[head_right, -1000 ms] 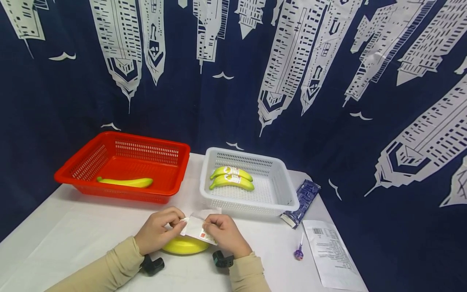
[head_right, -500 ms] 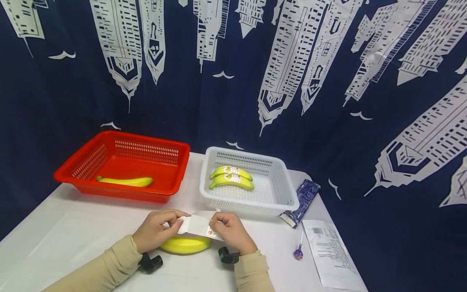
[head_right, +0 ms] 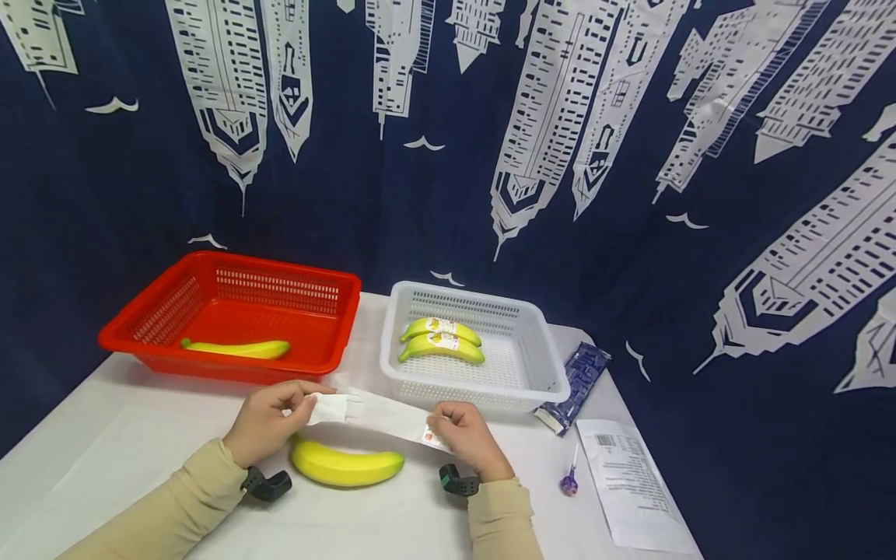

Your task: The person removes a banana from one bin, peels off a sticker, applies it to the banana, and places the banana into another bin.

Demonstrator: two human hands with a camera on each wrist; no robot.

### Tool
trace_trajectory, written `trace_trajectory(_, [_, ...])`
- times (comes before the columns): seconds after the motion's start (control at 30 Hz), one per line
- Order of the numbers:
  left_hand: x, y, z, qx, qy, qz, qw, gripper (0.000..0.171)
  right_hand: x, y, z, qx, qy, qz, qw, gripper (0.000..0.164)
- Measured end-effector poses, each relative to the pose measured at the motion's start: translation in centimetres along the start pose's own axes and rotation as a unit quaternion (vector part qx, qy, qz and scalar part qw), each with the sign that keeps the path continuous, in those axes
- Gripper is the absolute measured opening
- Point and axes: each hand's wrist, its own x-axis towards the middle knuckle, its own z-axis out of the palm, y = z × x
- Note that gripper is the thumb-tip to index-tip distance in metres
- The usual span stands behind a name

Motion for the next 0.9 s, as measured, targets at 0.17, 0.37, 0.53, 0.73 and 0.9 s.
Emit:
trace_trajectory(0.17, [0.2, -0.2, -0.5, 0.0, 0.004, -0.035, 0.9994, 0.045, 0.4, 0.4, 0.2, 0.0, -0.022, 0.001, 1.0, 0.03])
trace_trajectory(0.37, [0.2, -0.1, -0.2, 0.003, 0.002, -0.049, 0.9988, 0.041, 0.3, 0.6, 0.5, 0.005, -0.03, -0.023, 0.999, 0.026])
trace_trajectory(0.53, [-0.1, -0.1, 0.0, 0.005, -0.009, -0.055, 0.9984, 0.042, 0.4, 0.7, 0.8, -0.03, -0.046, -0.021, 0.998, 0.02])
trace_trajectory(0.73, [-0.6, -0.3, 0.6, -0.003, -0.037, -0.026, 0.999, 0.042, 0.2, 0.1, 1.6, -0.119, -0.039, 0.002, 0.992, 0.013])
trace_trajectory(0.9, [-0.9, 0.1, 1.0, -0.035, -0.072, -0.001, 0.9968, 0.031, 0.0, -1.0, 3.3, -0.155, 0.026, -0.077, 0.985, 0.027])
